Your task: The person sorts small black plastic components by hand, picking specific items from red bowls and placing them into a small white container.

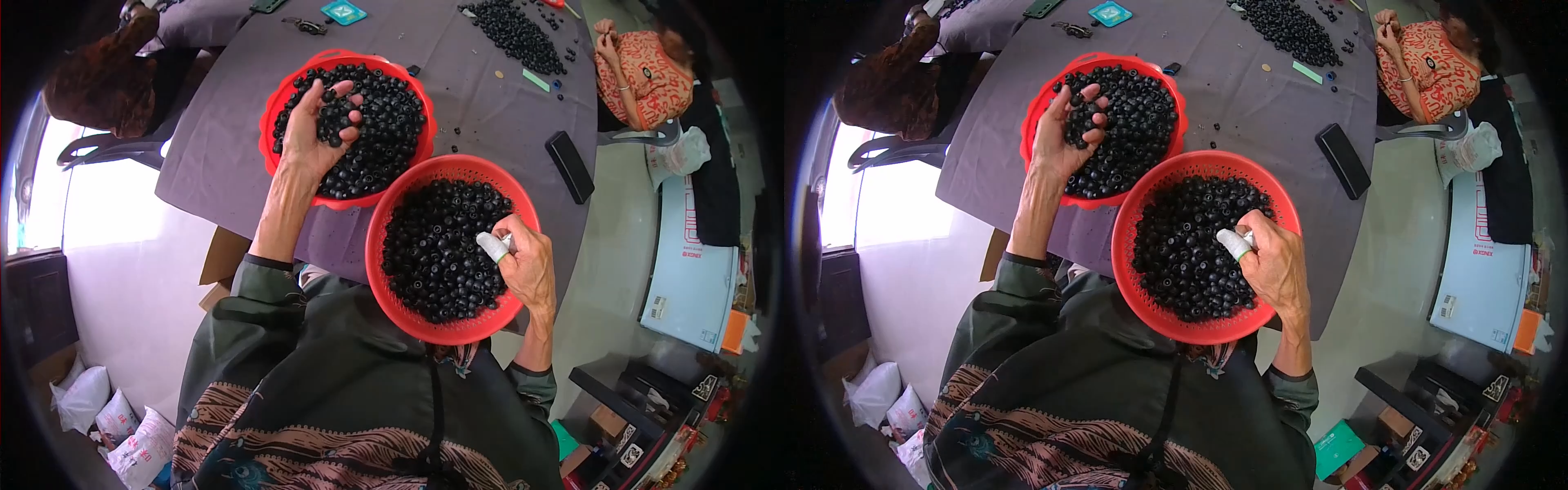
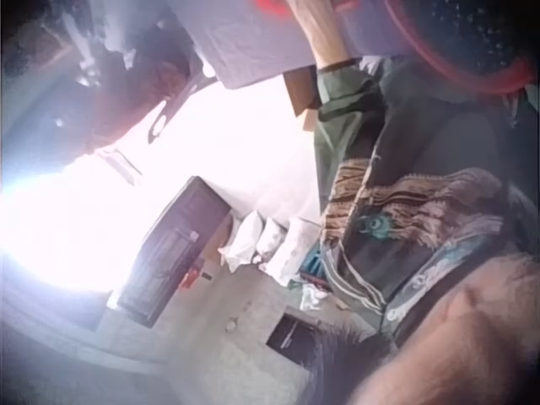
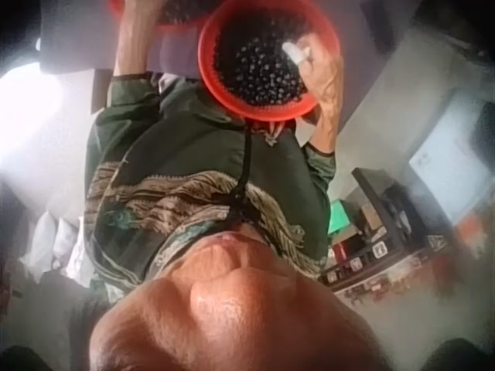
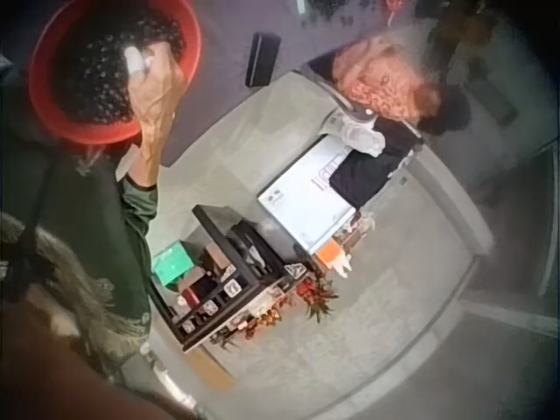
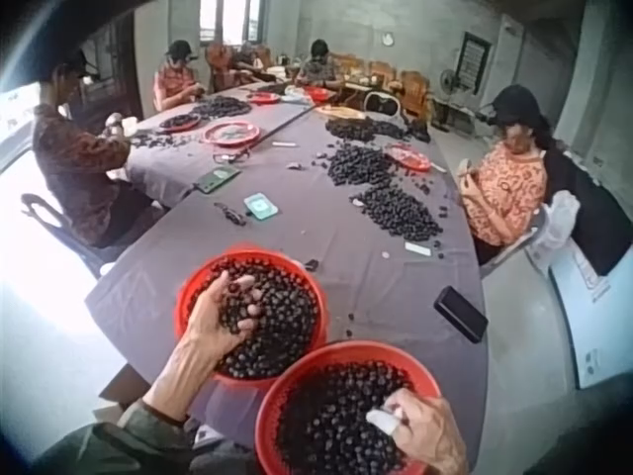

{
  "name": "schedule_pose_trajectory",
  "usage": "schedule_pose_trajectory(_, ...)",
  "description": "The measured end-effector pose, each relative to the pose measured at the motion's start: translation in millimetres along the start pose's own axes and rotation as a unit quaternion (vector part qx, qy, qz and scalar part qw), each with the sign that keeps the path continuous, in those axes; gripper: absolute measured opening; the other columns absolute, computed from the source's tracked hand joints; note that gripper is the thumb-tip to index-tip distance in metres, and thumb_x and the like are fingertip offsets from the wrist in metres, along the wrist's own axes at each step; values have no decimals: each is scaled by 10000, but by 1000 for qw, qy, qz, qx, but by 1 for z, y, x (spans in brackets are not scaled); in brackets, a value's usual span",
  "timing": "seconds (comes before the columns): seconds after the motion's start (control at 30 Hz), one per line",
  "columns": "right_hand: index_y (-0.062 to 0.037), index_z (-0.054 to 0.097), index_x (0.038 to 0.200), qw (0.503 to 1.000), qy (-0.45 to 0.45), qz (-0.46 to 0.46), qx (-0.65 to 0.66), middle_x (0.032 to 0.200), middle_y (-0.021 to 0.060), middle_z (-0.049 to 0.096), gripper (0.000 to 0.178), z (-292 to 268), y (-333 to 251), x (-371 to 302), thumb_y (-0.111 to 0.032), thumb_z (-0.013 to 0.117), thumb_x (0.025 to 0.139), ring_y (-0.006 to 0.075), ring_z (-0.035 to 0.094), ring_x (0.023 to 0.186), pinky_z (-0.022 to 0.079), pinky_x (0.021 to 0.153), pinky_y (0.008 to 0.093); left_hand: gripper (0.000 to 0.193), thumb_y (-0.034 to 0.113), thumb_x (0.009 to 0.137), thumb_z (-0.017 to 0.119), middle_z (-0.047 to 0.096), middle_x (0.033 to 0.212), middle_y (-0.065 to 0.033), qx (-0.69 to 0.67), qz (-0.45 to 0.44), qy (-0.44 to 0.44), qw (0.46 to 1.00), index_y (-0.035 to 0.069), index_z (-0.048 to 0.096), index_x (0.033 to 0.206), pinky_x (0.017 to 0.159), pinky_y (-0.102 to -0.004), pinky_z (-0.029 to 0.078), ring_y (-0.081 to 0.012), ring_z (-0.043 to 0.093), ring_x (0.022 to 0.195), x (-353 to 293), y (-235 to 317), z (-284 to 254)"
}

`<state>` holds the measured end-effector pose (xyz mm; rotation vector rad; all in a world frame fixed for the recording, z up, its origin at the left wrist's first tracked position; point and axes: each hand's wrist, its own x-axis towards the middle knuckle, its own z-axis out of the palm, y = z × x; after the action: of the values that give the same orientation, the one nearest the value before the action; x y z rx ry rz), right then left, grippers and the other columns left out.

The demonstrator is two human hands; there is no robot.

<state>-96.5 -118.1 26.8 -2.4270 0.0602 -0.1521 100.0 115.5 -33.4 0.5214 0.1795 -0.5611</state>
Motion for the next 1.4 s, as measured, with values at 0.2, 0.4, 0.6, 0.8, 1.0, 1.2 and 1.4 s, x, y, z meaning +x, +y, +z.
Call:
schedule_pose_trajectory(0.2, -26, 477, 705, 1000, -4, 1, 5, 529, 36, 425, 211, -2, -7, 4, -108, 669, 734, 106, 377, 450, 317, 429, 257, 396, 393, 895, 434, 511, 747, -59, -36, -52, -38, 997, 17, 492, 1003, 379, -188, 328, -142, 487, 598, 3, -21, 7)
schedule_pose_trajectory(0.4, -25, 475, 700, 1000, -4, 2, 13, 526, 31, 424, 210, -5, -5, 3, -103, 667, 735, 103, 377, 450, 320, 429, 255, 410, 389, 906, 409, 500, 762, -79, -90, -43, 53, 994, 10, 463, 1052, 378, -206, 344, -172, 494, 615, 5, -25, 16)
schedule_pose_trajectory(0.6, -25, 478, 700, 1000, 0, 0, 14, 525, 34, 433, 217, -6, 0, 1, -120, 669, 739, 105, 394, 444, 331, 432, 255, 342, 338, 922, 397, 520, 763, -104, 157, -27, 54, 986, 42, 448, 1083, 350, -175, 305, -142, 472, 551, 1, -8, 8)
schedule_pose_trajectory(0.8, -22, 486, 706, 1000, -6, -4, 2, 535, 47, 461, 223, -5, 1, 2, -144, 671, 742, 126, 422, 441, 350, 440, 263, 304, 290, 922, 406, 527, 829, -128, 74, -60, 62, 993, 54, 450, 1108, 341, -179, 309, -145, 485, 589, -2, 3, -2)
schedule_pose_trajectory(1.0, -20, 490, 708, 1000, -4, -12, 6, 535, 49, 464, 235, -5, -6, 6, -165, 670, 746, 134, 428, 443, 355, 443, 265, 266, 181, 910, 394, 521, 893, -160, -39, -54, 56, 996, -19, 437, 1079, 383, -189, 354, -188, 527, 679, -8, -16, 25)
schedule_pose_trajectory(1.2, -23, 491, 698, 1000, 15, -18, -6, 521, 47, 439, 232, -11, -7, 13, -162, 670, 746, 133, 412, 441, 346, 440, 265, 233, 142, 873, 450, 523, 849, -95, 19, -122, -28, 992, 3, 465, 1059, 375, -171, 310, -125, 474, 605, -17, -46, 51)
schedule_pose_trajectory(1.4, -18, 534, 749, 993, 90, -62, 39, 559, 28, 513, 149, -28, -25, 32, -102, 658, 747, 82, 459, 481, 376, 459, 243, 254, 186, 903, 399, 504, 806, -77, 74, -168, -98, 978, 4, 455, 1069, 371, -184, 291, -117, 467, 584, -38, -87, 87)
